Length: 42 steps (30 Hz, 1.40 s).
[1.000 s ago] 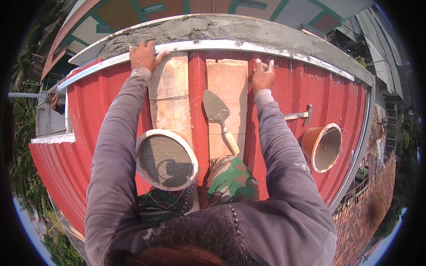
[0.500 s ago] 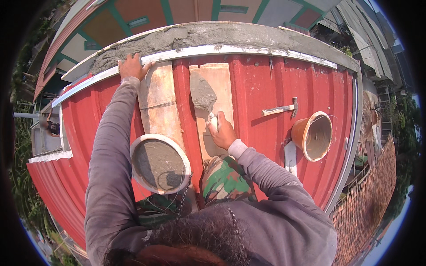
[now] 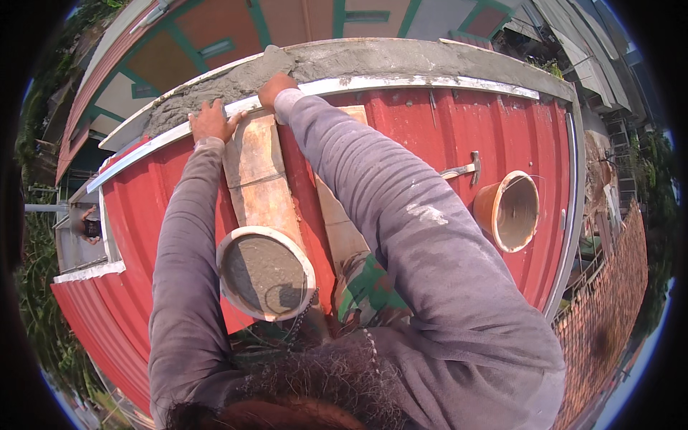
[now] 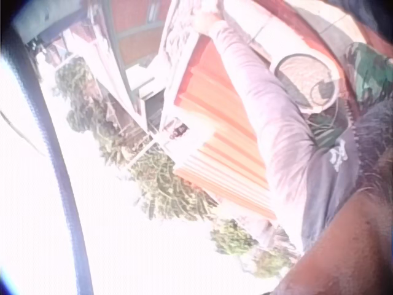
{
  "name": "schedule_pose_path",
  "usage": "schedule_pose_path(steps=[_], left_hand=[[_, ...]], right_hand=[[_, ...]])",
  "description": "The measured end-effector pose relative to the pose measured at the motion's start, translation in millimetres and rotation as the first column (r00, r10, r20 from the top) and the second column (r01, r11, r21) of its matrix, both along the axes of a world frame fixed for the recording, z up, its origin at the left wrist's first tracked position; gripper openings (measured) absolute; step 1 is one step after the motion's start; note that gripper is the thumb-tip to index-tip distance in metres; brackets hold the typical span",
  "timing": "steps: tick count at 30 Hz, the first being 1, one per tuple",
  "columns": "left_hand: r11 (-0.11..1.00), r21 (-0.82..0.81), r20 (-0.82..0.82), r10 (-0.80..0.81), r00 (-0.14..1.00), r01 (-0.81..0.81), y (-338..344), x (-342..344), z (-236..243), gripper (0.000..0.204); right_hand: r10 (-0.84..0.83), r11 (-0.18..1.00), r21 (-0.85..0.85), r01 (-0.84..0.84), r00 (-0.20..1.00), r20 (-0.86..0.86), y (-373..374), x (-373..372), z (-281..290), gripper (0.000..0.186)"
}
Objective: The person applies cement to the edge of a roof using a trowel, taking cement from a bucket and smoothing it along a metal trim.
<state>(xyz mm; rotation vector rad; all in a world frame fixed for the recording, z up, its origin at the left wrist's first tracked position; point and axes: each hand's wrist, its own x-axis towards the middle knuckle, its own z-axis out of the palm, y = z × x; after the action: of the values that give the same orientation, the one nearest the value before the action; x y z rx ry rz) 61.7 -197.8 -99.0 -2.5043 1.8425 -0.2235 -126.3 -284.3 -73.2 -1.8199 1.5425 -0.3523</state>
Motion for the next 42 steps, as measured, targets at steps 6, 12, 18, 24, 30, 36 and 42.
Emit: schedule_pose_path(steps=[6, 12, 18, 24, 30, 36, 42], left_hand=[[1.000, 0.008, 0.000, -0.017, 1.000, 0.017, -0.4, -1.3, 2.2, 0.085], [1.000, 0.012, 0.005, -0.007, 1.000, 0.007, 0.0, 0.6, 3.4, 0.084], [1.000, 0.019, -0.005, -0.021, 1.000, 0.021, -2.0, 0.3, 3.4, 0.082], [0.999, 0.037, 0.009, -0.018, 1.000, 0.018, -0.6, 1.1, 2.7, 0.081], [1.000, 0.024, 0.009, -0.017, 1.000, 0.017, -1.6, -5.4, 3.2, 0.085], [0.977, 0.182, 0.068, 0.102, 0.992, -0.113, 0.2, -5.1, 23.4, 0.088], [0.995, -0.097, 0.074, 0.027, 0.997, -0.019, 52.1, 48.6, 10.6, 0.094]], right_hand=[[-0.094, 0.991, 0.101, 0.083, 0.989, 0.117, -12.9, -101.2, -16.6, 0.044], [-0.294, 0.945, 0.238, 0.225, 0.903, 0.314, 10.0, -198.9, -2.7, 0.037], [-0.413, 0.893, 0.394, 0.218, 0.747, 0.522, 4.4, -272.9, 5.3, 0.037], [-0.377, 0.864, 0.500, 0.061, 0.737, 0.561, 6.5, -218.7, -4.3, 0.040], [-0.225, 0.905, 0.425, -0.006, 0.841, 0.492, 30.4, -134.0, 11.1, 0.042], [-0.211, 0.893, 0.430, -0.137, 0.715, 0.667, 126.3, -131.6, 21.9, 0.034], [-0.067, 0.900, 0.378, -0.218, 0.787, 0.613, 252.8, -214.6, 43.1, 0.046]])
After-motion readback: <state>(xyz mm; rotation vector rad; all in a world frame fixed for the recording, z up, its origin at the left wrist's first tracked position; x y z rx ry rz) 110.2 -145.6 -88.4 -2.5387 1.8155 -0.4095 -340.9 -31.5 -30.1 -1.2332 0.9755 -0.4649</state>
